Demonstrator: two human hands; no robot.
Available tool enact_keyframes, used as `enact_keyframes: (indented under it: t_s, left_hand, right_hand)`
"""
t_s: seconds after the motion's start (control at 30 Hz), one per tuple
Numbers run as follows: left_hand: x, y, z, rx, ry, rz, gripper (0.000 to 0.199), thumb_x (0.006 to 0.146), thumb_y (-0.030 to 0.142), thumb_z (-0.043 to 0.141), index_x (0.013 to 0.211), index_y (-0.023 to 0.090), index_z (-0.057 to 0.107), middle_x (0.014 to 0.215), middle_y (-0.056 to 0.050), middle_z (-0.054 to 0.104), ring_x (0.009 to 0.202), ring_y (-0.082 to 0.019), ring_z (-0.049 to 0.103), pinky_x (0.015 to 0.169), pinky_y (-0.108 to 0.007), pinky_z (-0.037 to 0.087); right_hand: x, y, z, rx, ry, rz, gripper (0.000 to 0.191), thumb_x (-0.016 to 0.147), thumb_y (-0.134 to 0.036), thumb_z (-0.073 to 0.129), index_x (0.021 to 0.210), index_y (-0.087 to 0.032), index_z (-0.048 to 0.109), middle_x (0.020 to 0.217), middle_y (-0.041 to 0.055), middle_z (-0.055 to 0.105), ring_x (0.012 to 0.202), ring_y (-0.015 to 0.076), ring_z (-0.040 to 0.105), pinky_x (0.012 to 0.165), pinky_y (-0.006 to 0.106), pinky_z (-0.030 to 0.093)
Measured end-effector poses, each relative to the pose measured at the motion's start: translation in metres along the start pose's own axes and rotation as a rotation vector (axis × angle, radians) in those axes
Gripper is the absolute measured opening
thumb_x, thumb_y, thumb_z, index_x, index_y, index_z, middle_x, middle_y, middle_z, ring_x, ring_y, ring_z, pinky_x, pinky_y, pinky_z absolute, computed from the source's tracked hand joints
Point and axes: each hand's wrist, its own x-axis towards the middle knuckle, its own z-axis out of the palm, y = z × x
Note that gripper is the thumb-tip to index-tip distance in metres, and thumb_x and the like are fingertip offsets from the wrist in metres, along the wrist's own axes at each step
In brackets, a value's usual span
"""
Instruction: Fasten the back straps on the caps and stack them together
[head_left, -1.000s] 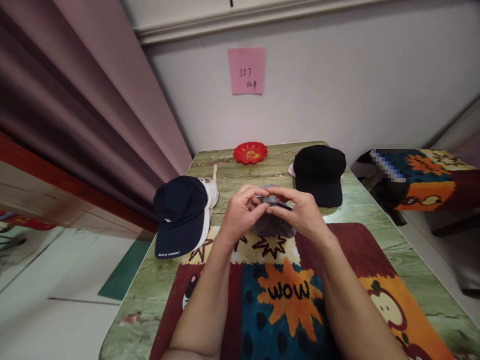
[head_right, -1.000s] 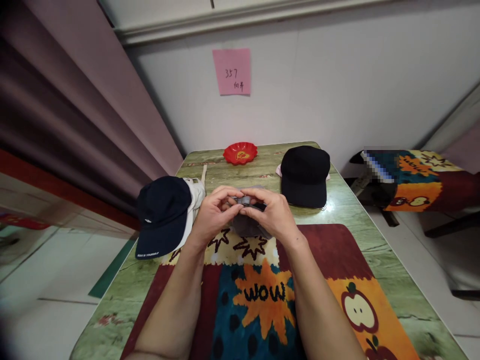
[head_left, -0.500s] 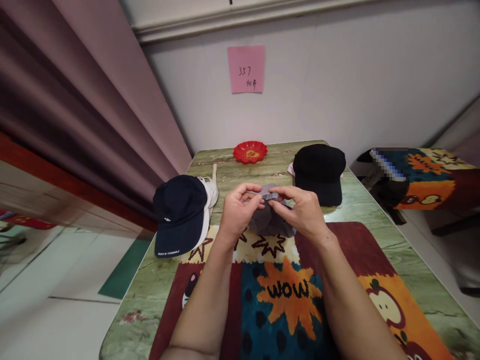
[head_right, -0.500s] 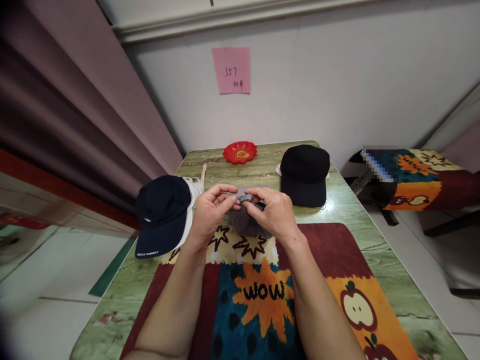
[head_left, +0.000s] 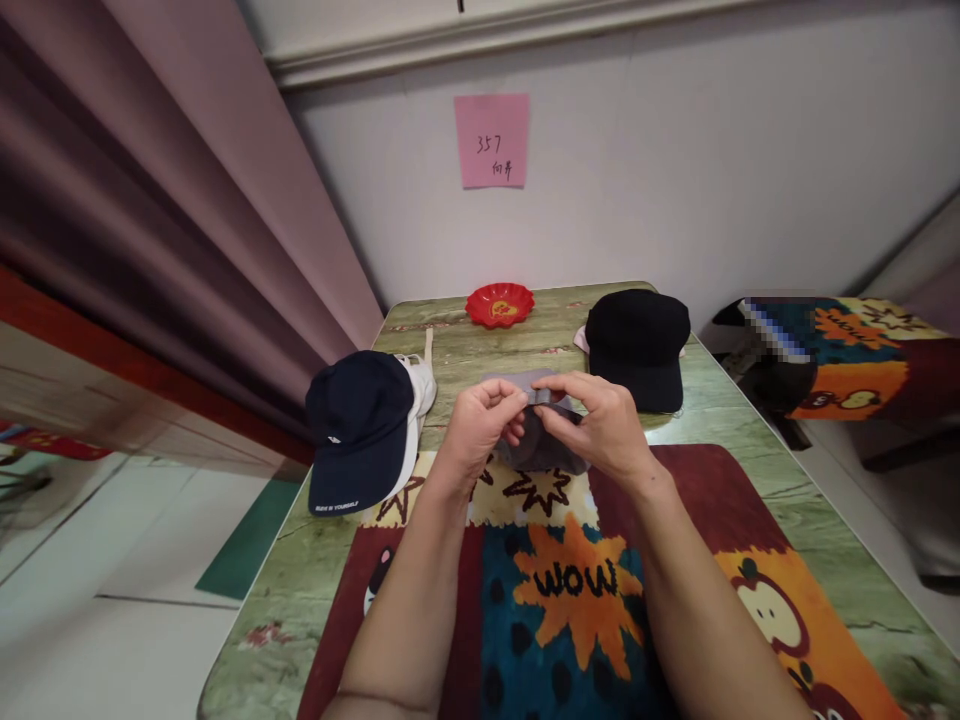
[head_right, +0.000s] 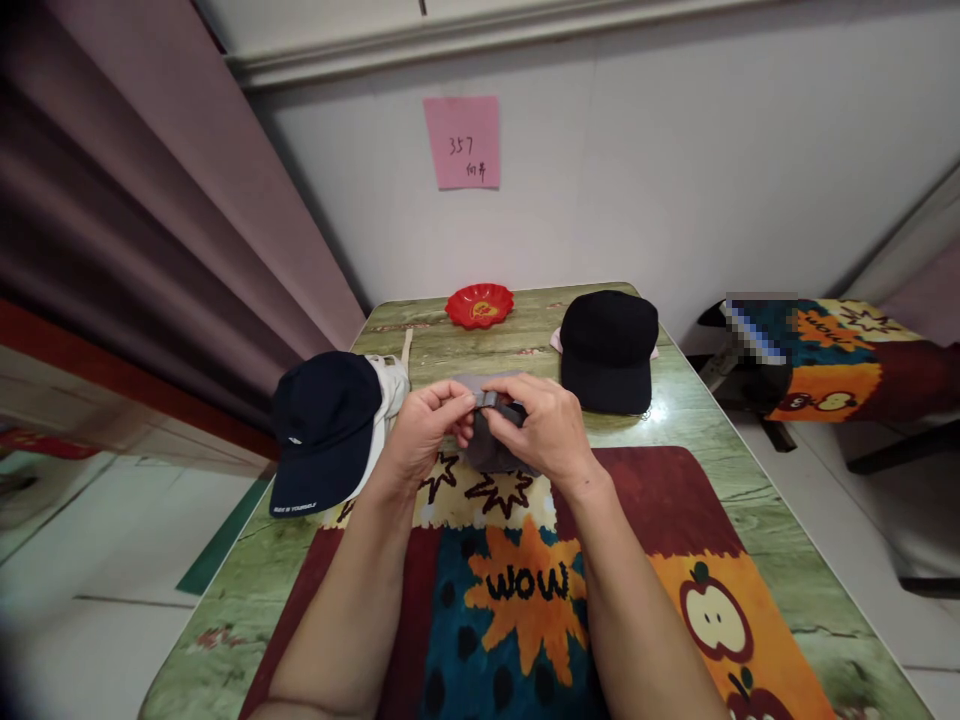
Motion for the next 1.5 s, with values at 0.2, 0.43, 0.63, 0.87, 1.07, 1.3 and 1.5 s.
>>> enact_keyframes:
  t_s: [0.2, 0.43, 0.63, 0.87, 1.07, 1.3, 1.5]
  left_hand:
    - [0.002, 0.002, -0.016, 0.205, 0.092, 0.14, 0.018, 0.074, 0.031, 0.069, 0.069, 0.017, 0.059, 0.052, 0.005, 0.053, 0.046, -0.007, 0.048, 0.044, -0.016, 0.037]
    - [-0.002, 0.002, -0.009, 0.227, 0.062, 0.139, 0.029, 0.083, 0.043, 0.07, 0.099, 0.02, 0.062, 0.051, 0.008, 0.05, 0.039, -0.008, 0.046, 0.036, -0.016, 0.032]
    - [-0.001, -0.003, -0.006, 0.09, -0.099, 0.056, 0.033, 0.08, 0.046, 0.073, 0.09, 0.021, 0.054, 0.054, 0.007, 0.055, 0.04, -0.009, 0.051, 0.038, -0.017, 0.041]
    - [0.002, 0.001, -0.02, 0.1, -0.066, 0.111, 0.031, 0.078, 0.044, 0.077, 0.088, 0.017, 0.064, 0.053, 0.007, 0.051, 0.04, -0.005, 0.043, 0.037, -0.016, 0.029]
    - [0.004, 0.0, -0.026, 0.124, -0.005, 0.149, 0.027, 0.082, 0.043, 0.074, 0.09, 0.018, 0.068, 0.052, 0.005, 0.052, 0.043, -0.008, 0.045, 0.041, -0.018, 0.031]
    - [-0.001, 0.004, -0.022, 0.196, -0.128, 0.166, 0.028, 0.08, 0.038, 0.077, 0.1, 0.019, 0.071, 0.051, 0.006, 0.053, 0.044, -0.009, 0.046, 0.044, -0.019, 0.033]
    - [-0.003, 0.007, -0.017, 0.213, -0.123, 0.189, 0.028, 0.075, 0.033, 0.081, 0.098, 0.019, 0.073, 0.051, 0.007, 0.051, 0.044, -0.009, 0.046, 0.046, -0.02, 0.035]
  right_hand:
    - [-0.001, 0.001, 0.002, -0.018, -0.005, 0.019, 0.019, 0.084, -0.023, 0.068, 0.101, -0.023, 0.076, 0.086, 0.0013, 0.076, 0.078, 0.0183, 0.07, 0.079, 0.031, 0.051]
    - [0.0, -0.004, 0.004, 0.045, -0.073, 0.026, 0.028, 0.086, -0.019, 0.064, 0.109, -0.027, 0.075, 0.103, 0.0042, 0.077, 0.094, 0.0222, 0.07, 0.086, 0.034, 0.052]
    - [-0.002, 0.006, 0.002, 0.245, -0.141, 0.228, 0.041, 0.084, -0.022, 0.066, 0.125, -0.022, 0.069, 0.099, 0.0042, 0.075, 0.087, 0.0195, 0.069, 0.083, 0.032, 0.052]
    - [-0.004, 0.009, -0.005, 0.729, -0.333, 0.512, 0.028, 0.088, -0.046, 0.067, 0.085, -0.018, 0.068, 0.071, 0.0, 0.064, 0.063, 0.0132, 0.055, 0.062, 0.026, 0.045]
    - [0.0, -0.005, 0.008, 0.879, -0.345, 0.62, 0.034, 0.083, -0.052, 0.068, 0.081, -0.018, 0.064, 0.065, -0.0023, 0.059, 0.057, 0.0109, 0.05, 0.057, 0.024, 0.039]
    - [0.0, -0.001, 0.007, 0.767, -0.285, 0.593, 0.038, 0.079, -0.056, 0.073, 0.078, -0.019, 0.065, 0.064, -0.0022, 0.057, 0.058, 0.0111, 0.05, 0.054, 0.024, 0.039]
    - [0.001, 0.002, 0.005, 0.753, -0.286, 0.536, 0.034, 0.082, -0.052, 0.07, 0.079, -0.018, 0.066, 0.066, -0.001, 0.062, 0.061, 0.0122, 0.055, 0.062, 0.026, 0.046]
